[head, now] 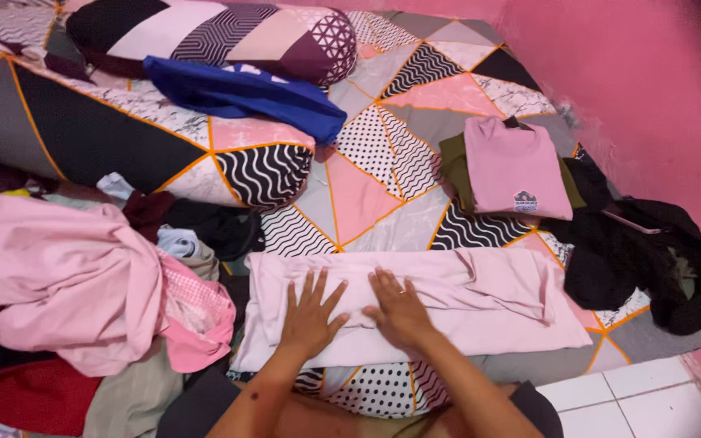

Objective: The person folds several pieces of clothing on a bed, including a pink t-shirt, a pink long-sleeve shirt, and a pink checkered shirt. They smooth and align each item before folding it into a compact stack.

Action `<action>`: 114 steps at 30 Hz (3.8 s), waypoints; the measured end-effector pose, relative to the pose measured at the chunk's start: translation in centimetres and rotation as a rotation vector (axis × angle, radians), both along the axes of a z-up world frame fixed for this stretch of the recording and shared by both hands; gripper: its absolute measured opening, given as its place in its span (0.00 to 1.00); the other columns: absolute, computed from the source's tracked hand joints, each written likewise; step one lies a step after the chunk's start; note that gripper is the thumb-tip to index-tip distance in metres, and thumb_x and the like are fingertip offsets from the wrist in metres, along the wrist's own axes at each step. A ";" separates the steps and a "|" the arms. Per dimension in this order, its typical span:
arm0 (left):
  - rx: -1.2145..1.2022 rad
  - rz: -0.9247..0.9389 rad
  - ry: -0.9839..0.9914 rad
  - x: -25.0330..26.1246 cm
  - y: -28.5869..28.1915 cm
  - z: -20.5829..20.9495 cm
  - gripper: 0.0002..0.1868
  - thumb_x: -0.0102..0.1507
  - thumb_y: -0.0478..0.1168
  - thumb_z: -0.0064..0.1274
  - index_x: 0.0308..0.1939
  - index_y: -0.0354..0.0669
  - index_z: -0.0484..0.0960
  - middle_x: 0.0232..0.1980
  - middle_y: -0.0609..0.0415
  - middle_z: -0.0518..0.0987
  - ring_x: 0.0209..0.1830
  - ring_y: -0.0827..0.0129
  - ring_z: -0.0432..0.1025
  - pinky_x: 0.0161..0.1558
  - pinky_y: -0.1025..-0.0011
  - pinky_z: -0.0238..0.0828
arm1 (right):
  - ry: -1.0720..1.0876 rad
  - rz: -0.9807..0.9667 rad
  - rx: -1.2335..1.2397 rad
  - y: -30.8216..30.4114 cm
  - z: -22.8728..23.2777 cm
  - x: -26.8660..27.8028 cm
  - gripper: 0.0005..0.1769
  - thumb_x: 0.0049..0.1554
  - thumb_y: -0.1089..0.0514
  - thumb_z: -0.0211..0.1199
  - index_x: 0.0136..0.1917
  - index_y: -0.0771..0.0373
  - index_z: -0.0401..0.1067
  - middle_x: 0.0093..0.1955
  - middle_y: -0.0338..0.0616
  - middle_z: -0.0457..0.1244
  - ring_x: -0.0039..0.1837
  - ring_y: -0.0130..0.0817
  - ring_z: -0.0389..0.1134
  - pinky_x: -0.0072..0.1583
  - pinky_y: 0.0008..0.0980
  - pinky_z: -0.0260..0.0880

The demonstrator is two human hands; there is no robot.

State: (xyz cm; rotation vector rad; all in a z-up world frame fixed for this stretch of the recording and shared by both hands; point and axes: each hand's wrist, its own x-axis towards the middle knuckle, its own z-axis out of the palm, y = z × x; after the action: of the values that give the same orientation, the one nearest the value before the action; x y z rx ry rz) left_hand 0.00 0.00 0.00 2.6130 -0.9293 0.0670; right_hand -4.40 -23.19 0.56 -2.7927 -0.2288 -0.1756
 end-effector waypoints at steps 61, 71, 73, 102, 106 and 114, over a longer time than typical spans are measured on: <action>-0.170 0.097 -0.083 -3.1 -11.5 -2.0 0.43 0.66 0.55 0.50 0.76 0.31 0.57 0.82 0.39 0.50 0.83 0.45 0.38 0.76 0.42 0.29 | -0.033 -0.819 0.085 -6.0 3.5 -3.6 0.39 0.55 0.45 0.67 0.74 0.62 0.63 0.65 0.59 0.64 0.69 0.55 0.64 0.70 0.51 0.63; -0.680 0.022 0.756 -1.5 -9.6 -2.6 0.35 0.71 0.60 0.29 0.74 0.42 0.68 0.75 0.42 0.67 0.75 0.48 0.56 0.73 0.47 0.48 | 0.177 -0.665 1.220 -2.9 5.7 -3.6 0.26 0.51 0.65 0.65 0.63 0.70 0.71 0.51 0.52 0.71 0.47 0.38 0.73 0.48 0.39 0.75; -1.068 0.213 1.353 1.3 -7.0 -1.9 0.38 0.68 0.65 0.30 0.73 0.48 0.72 0.66 0.40 0.77 0.62 0.44 0.71 0.67 0.47 0.61 | 0.115 -0.501 0.968 1.6 4.9 -2.7 0.26 0.54 0.63 0.63 0.65 0.69 0.69 0.54 0.48 0.70 0.51 0.35 0.72 0.52 0.35 0.74; -0.066 0.505 -0.046 2.7 4.2 -3.4 0.41 0.65 0.61 0.42 0.78 0.47 0.53 0.83 0.45 0.41 0.82 0.47 0.34 0.71 0.30 0.31 | -0.029 -0.544 0.529 9.9 -1.6 2.4 0.40 0.53 0.44 0.69 0.69 0.71 0.64 0.65 0.60 0.64 0.67 0.48 0.64 0.68 0.44 0.64; -0.132 0.637 0.172 1.5 1.0 -3.5 0.38 0.68 0.61 0.38 0.77 0.46 0.57 0.81 0.44 0.48 0.80 0.48 0.41 0.70 0.34 0.37 | 0.279 -0.511 1.168 8.9 -0.4 1.3 0.31 0.51 0.53 0.74 0.61 0.74 0.72 0.56 0.65 0.67 0.48 0.43 0.64 0.49 0.39 0.63; -1.586 0.248 1.099 4.5 -3.6 2.5 0.38 0.70 0.68 0.30 0.72 0.46 0.67 0.72 0.48 0.69 0.70 0.58 0.62 0.68 0.49 0.55 | -0.356 0.006 0.349 4.6 12.4 -0.2 0.31 0.43 0.67 0.69 0.62 0.63 0.72 0.68 0.56 0.63 0.62 0.49 0.71 0.60 0.40 0.71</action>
State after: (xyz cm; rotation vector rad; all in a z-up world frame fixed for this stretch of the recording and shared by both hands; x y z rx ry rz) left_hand 4.49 -3.59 2.50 0.9265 0.0274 -0.3707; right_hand -4.63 -18.54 12.95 -2.3979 -0.2620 -0.6469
